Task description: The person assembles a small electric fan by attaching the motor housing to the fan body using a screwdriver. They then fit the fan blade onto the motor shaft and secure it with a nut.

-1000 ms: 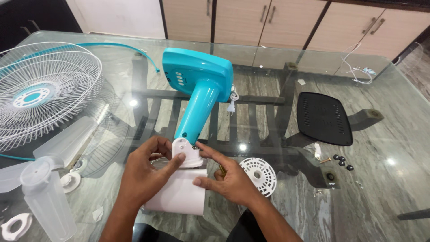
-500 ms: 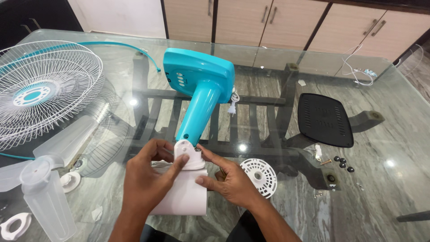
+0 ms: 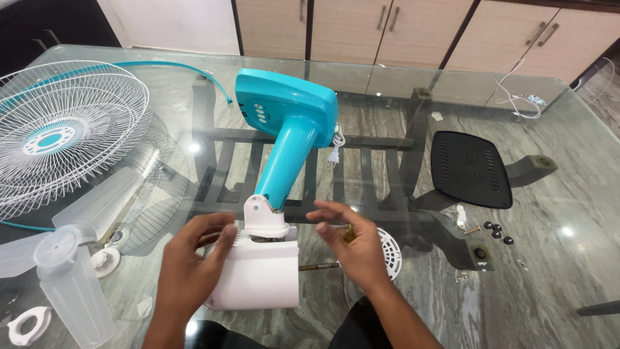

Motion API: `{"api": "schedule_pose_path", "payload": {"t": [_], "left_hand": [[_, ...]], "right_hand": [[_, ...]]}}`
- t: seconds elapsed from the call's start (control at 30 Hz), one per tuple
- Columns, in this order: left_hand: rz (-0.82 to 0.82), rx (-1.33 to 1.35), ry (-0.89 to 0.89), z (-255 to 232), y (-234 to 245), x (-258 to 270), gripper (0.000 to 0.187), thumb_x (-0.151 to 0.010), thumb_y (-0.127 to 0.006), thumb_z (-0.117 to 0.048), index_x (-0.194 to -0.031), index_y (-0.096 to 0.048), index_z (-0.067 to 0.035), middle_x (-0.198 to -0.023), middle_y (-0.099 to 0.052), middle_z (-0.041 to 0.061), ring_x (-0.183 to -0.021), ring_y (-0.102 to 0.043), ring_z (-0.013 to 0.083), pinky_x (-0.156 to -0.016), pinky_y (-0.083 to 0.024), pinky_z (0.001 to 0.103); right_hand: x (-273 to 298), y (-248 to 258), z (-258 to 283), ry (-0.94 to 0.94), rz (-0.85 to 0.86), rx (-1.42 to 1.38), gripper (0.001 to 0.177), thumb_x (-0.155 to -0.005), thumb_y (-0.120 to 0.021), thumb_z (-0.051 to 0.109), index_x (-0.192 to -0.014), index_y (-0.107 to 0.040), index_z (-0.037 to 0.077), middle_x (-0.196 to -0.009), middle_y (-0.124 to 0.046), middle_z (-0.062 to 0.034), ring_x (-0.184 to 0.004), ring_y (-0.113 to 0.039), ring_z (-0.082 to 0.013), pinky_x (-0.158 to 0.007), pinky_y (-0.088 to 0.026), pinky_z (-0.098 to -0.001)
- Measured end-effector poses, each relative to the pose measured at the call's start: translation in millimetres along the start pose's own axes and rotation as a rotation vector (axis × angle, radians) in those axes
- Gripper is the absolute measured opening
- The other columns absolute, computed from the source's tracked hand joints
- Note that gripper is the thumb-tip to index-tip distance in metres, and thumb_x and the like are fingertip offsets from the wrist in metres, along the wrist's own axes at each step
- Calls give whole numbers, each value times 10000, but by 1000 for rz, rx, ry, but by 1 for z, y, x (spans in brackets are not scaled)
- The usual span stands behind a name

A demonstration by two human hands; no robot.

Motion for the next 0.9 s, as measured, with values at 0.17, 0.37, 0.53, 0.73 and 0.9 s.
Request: {"api": "schedule_pose_path", "payload": {"t": [0.17, 0.37, 0.53, 0.73, 0.9], "left_hand": [[-32, 79, -261, 34, 24, 35, 675, -823, -778, -297, -1383, -549, 1, -1416, -575, 188, -1332, -595, 284, -1085, -518, 427], [128, -146, -83, 117, 13, 68, 1411, -446, -966, -457, -1578, -232, -47, -1497, -450, 241, -1420, -408, 392, -1143, -324, 529], [183, -125, -233, 101, -13, 69, 1447, -470, -975, -536, -1529, -173, 38, -1479, -433, 310, -1419, -400, 430, -1155, -280, 556], [118, 44, -361, 40, -23, 64, 1474, -591, -882, -597, -1581, -43, 102, -1512, -418, 326, -1435, -433, 442, -1138, -361, 500], [94, -141, -182, 38, -22, 36, 1661, -405, -958, -536, -1574, 45, 85, -1519, -342, 320, -1445, -341, 404, -1143, -294, 452]], "right_hand": [[-4, 10, -10, -35, -26, 100, 515, -965, -616, 440, -1299, -715, 60, -1097, -818, -81, -629, -520, -32, -541, -437, -222], [-17, -17, -6, 57, 143, 170, 718, -975, -533, 671, -1375, -662, 90, -1191, -788, -102, -857, -604, -36, -728, -479, -252], [-23, -36, -6, -5, 193, 345, 773, -920, -550, 711, -1384, -650, 101, -1215, -747, -145, -801, -617, -45, -673, -564, -281], [-18, -29, -19, -203, 159, 396, 751, -849, -562, 681, -1338, -676, 122, -1189, -757, -87, -569, -574, -123, -573, -513, -304], [-6, -26, -29, -235, 148, 419, 677, -865, -605, 631, -1266, -718, 98, -1129, -782, -56, -635, -665, -121, -647, -557, -290]]}}
Point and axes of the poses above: each hand's wrist, its own x-axis away from the middle knuckle, its own y-axis out of the back of the hand, z = x × y, the point moved 10 cm from there along -x, towards the middle knuckle
